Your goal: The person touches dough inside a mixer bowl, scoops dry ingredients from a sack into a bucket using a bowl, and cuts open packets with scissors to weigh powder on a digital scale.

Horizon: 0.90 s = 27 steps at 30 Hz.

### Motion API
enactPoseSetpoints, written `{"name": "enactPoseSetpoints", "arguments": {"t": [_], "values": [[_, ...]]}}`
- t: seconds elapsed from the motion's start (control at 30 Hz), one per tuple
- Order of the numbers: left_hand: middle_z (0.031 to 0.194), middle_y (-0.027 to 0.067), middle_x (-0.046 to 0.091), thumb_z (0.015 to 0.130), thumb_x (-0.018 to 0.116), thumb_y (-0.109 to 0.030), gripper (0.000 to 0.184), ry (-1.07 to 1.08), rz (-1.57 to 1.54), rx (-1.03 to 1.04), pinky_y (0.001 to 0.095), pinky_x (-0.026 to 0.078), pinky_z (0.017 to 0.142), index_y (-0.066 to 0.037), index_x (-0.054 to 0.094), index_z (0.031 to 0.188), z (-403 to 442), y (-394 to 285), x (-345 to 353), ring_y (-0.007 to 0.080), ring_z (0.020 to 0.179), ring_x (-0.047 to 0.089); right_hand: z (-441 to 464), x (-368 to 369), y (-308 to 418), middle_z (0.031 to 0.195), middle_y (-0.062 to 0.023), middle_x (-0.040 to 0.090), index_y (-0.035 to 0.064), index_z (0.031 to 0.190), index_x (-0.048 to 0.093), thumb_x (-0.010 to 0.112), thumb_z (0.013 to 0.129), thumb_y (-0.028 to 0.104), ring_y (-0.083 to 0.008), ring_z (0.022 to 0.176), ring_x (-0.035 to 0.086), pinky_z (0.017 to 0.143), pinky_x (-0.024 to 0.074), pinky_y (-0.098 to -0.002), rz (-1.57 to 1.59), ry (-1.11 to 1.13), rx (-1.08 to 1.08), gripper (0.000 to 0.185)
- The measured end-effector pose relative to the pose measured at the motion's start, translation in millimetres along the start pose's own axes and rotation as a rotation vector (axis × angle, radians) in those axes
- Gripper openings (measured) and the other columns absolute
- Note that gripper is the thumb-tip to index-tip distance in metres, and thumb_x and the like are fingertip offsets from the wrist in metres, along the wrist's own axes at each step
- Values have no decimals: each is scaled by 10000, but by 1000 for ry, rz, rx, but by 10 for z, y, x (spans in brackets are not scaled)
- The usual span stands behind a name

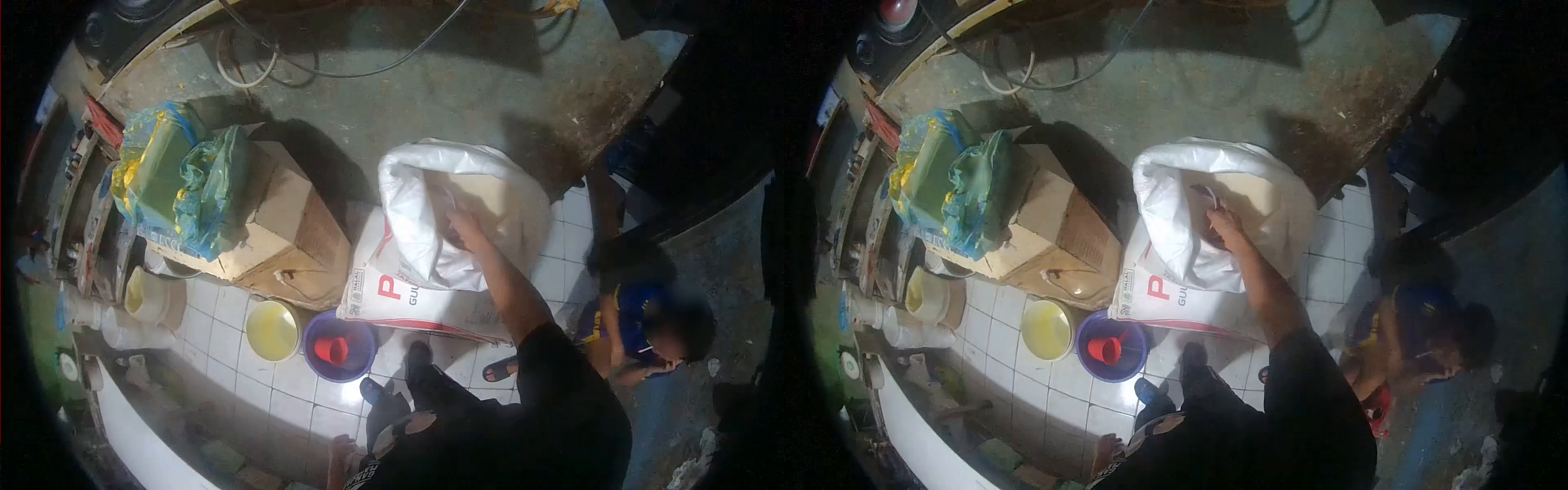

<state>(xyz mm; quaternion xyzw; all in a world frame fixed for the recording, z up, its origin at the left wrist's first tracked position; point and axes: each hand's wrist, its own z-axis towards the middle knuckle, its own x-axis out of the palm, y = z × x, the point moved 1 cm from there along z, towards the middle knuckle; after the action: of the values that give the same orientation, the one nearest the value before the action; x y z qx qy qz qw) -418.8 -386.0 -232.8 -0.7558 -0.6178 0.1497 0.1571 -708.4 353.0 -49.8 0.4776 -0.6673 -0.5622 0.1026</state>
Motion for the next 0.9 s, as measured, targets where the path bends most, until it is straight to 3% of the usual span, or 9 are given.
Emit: {"name": "enactPoseSetpoints", "arguments": {"t": [0.07, 0.13, 0.23, 0.3, 0.33, 0.4, 0.63, 0.83, 0.9], "values": [[1009, 196, 655, 922, 564, -213, 336, -26, 34, -19, 437, 565, 674, 0, 531, 1180, -186, 70, -93, 335, 809, 674, 53, 151, -130, 980, -138, 651, 76, 1123, 598, 606, 846, 306, -272, 946, 613, 911, 458, -391, 328, 114, 121, 361], [1031, 200, 649, 927, 547, -186, 332, 25, -46, 125, 435, 568, 689, 11, 511, 1192, -570, 21, 19, 326, 822, 673, 223, 235, -375, 1046, -127, 630, 31, 1130, 590, 578, 849, 219, -256, 942, 636, 807, 512, -352, 790, 243, 114, 339], [1050, 203, 645, 930, 541, -177, 328, -84, 168, 208, 433, 572, 703, 11, 500, 1195, -597, -152, 35, 310, 835, 674, -158, 144, 52, 1013, -108, 622, 38, 1138, 563, 557, 857, 189, -248, 858, 620, 743, 511, -359, 1000, 360, 241, 319], [1041, 195, 649, 926, 551, -186, 330, -35, 20, 236, 430, 568, 688, 3, 505, 1192, -496, -219, 13, 307, 821, 673, -59, 137, 31, 1038, -114, 616, 34, 1187, 526, 536, 864, 176, -247, 860, 620, 786, 519, -380, 985, 353, 156, 353], [1033, 187, 653, 922, 561, -195, 331, 14, -134, 263, 426, 564, 672, -5, 511, 1188, -413, -235, 33, 304, 807, 671, -43, 125, 96, 1058, -124, 610, 34, 1185, 526, 548, 859, 187, -258, 917, 620, 842, 514, -396, 946, 291, 151, 361], [1025, 180, 656, 920, 566, -207, 335, -28, -80, 205, 416, 556, 650, -18, 513, 1192, -245, -349, 101, 300, 791, 669, -105, 34, 189, 1134, -144, 569, 40, 1219, 510, 590, 842, 228, -306, 1051, 594, 907, 527, -441, 769, 156, 142, 429], [964, 128, 662, 942, 545, -269, 343, -68, 29, 255, 313, 516, 612, -25, 542, 1184, 7, -907, 393, 214, 757, 653, -644, -656, 349, 1200, -160, 509, 62, 1301, 466, 607, 840, 246, -346, 1066, 576, 785, 584, -461, 540, 115, 178, 516], [953, 126, 663, 953, 526, -269, 323, -102, 132, 260, 311, 516, 618, -18, 553, 1155, -210, -1083, 586, 209, 754, 653, -968, -983, 178, 1233, -208, 519, 3, 1314, 417, 591, 850, 224, -406, 1124, 550, 813, 558, -540, 645, 119, 96, 542], [961, 132, 666, 950, 532, -259, 314, -103, 108, 232, 316, 520, 619, -18, 556, 1151, -235, -1030, 548, 213, 752, 655, -1073, -1066, 169, 1259, -222, 504, 8, 1335, 389, 590, 855, 228, -401, 1132, 548, 867, 526, -569, 841, 195, 50, 565]]}}
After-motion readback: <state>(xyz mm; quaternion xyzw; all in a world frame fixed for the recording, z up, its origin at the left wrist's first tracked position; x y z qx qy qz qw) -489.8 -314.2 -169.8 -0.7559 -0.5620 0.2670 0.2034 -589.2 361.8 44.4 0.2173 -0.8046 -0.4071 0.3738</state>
